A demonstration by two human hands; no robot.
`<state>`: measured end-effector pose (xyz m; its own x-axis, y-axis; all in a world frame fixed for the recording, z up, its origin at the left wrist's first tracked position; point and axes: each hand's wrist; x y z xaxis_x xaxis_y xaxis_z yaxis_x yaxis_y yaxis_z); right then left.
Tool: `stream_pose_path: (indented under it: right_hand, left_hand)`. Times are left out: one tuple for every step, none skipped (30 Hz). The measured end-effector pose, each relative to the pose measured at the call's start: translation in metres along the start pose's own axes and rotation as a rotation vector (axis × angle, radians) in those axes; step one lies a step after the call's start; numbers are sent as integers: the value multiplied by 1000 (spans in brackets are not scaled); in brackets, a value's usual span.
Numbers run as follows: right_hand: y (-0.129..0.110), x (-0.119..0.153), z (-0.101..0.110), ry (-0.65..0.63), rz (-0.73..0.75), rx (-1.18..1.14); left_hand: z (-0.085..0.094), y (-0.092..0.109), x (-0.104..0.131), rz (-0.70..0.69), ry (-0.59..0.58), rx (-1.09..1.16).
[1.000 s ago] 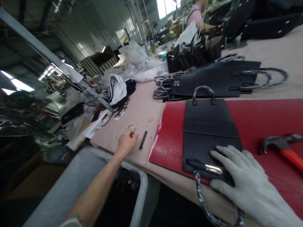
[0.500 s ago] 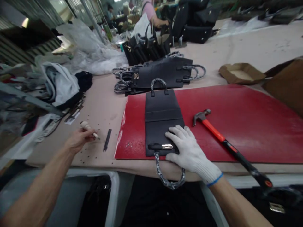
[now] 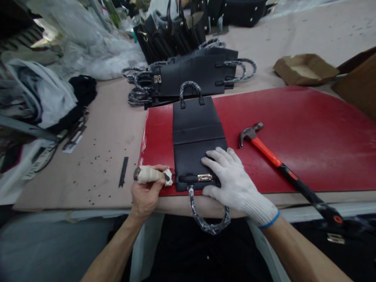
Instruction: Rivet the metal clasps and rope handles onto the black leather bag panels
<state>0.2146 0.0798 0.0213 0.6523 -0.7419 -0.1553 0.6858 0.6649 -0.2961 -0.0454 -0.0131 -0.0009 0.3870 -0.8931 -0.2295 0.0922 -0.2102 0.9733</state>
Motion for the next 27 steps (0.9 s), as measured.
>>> stream_pose_path:
  right_hand:
    - [0,0,-1,2,2,3]
    - [1,0,-1,4,2,4]
    - [1,0,-2,3,2,2]
    - [1,0,-2,3,1,-1]
    - [2,0,-2,2,1,-7]
    - [2,0,-2,1,0,-14]
    - [2,-1,-2,2,-1,-22]
    - [2,-1,-2,2,-2,-30]
    - [2,-1,-2,5,-3,-37]
    - [2,-1,-2,8,-4,-42]
    - [1,-1,-2,12,-3,-43]
    - [1,-1,-2,14,-2,-41]
    - [1,-1,-2,15,-1,-36]
    - [1,-1,-2,14,0,-30]
    - [1,-1,-2,13,0,-25]
    - [1,-1,-2,11,0,-22]
    - [1,-1,-2,10,-1,-22]
    - [1,-1,-2,10,-2,-22]
    - [1,-1,-2,12,-2,-24]
    - [1,-1,-2,13,-2,-26]
    - [2,-1,-2,15,-3,-28]
    - [2,0,-2,16,-3,-31]
    - [2,0,-2,17,-4,-34]
    - [2,0,-1,17,-5,-38]
    - [2,0,-1,17,-6,-43]
    - [2,0,-1,18,-6,-47]
    - [2,0,-1,19,-8,-53]
  left_hand:
    - [0,0,0,1,-11,-16]
    - [2,0,0,10,-24,-31]
    - [4,0,0,21,-35,-43]
    - [6,1,0,32,-43,-55]
    - [8,1,0,35,-43,-65]
    - [9,2,0,32,-35,-72]
    - [9,3,1,19,-23,-72]
    - [9,3,3,-3,-10,-65]
    - [8,4,4,-26,-3,-52]
    - [6,4,5,-47,-4,-41]
    - [4,4,5,-66,-17,-35]
    - [1,4,6,-82,-40,-37]
    - [-1,4,5,-97,-66,-44]
    - [-4,4,5,-111,-93,-53]
    - [-6,3,4,-127,-117,-60]
    - [-8,3,4,-141,-136,-65]
    - [-10,2,3,-153,-148,-68]
    - [-11,2,3,-161,-155,-71]
    - [-12,1,2,-165,-157,-70]
    - [-13,1,2,-167,-155,-70]
    - [-13,1,2,-170,-152,-70]
    - [-14,1,2,-173,-147,-73]
    - [-14,1,2,-178,-145,-76]
    - [-14,1,2,-182,-144,-79]
    - [-14,1,2,-187,-144,-82]
    - [-14,1,3,-190,-144,-83]
    - [-14,1,3,-191,-145,-83]
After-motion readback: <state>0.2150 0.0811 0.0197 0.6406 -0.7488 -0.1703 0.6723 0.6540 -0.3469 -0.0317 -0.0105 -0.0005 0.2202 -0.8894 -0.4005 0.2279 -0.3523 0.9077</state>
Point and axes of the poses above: each hand's wrist, its own x-axis away from the middle knuckle, its own z-axis out of the back of the hand, y = z × x, and after that the axes turned 4 degrees about x, right-handed
